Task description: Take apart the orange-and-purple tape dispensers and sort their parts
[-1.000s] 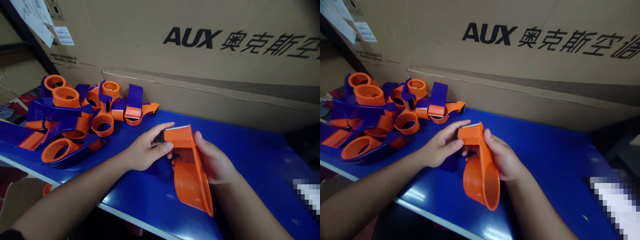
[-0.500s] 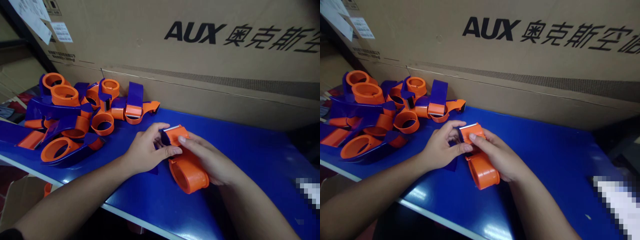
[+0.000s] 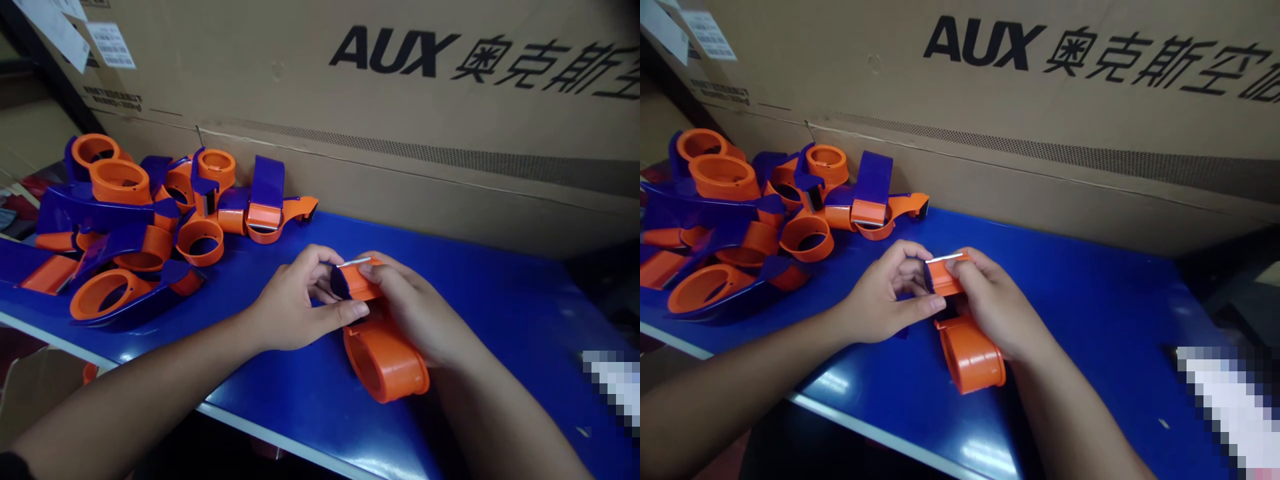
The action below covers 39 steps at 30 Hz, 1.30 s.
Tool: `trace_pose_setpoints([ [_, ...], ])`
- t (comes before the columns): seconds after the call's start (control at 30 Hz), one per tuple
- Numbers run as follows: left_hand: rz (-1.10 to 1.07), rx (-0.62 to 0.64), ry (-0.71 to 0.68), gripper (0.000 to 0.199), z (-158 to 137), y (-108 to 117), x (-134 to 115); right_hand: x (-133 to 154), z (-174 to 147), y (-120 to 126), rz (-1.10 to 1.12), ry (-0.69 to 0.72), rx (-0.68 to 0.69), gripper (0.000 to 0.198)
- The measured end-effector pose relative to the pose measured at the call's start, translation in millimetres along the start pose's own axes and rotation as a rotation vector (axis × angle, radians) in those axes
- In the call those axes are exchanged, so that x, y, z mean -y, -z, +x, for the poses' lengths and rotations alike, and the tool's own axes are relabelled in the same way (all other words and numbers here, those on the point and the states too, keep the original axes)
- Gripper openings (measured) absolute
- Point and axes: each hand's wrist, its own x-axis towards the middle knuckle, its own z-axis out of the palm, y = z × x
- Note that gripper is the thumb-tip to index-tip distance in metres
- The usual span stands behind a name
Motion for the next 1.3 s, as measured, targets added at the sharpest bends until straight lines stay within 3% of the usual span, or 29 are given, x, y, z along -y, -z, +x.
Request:
trace_pose_setpoints([
  [0.17, -0.091, -0.011, 0.035, 0.034, 0, -2, -7, 1, 0, -1, -0.167, 0.082, -0.044, 0.021],
  [0.53, -0.173, -0.002, 0.092, 0.041, 0, -4, -15, 5, -10, -7, -0.413, 0.206, -0.184, 0.021],
  [1.3, -0.123, 0.039, 0.098, 0.048, -5, -7, -9, 10, -22, -17, -0.685, 0.288, -0.249, 0.011],
])
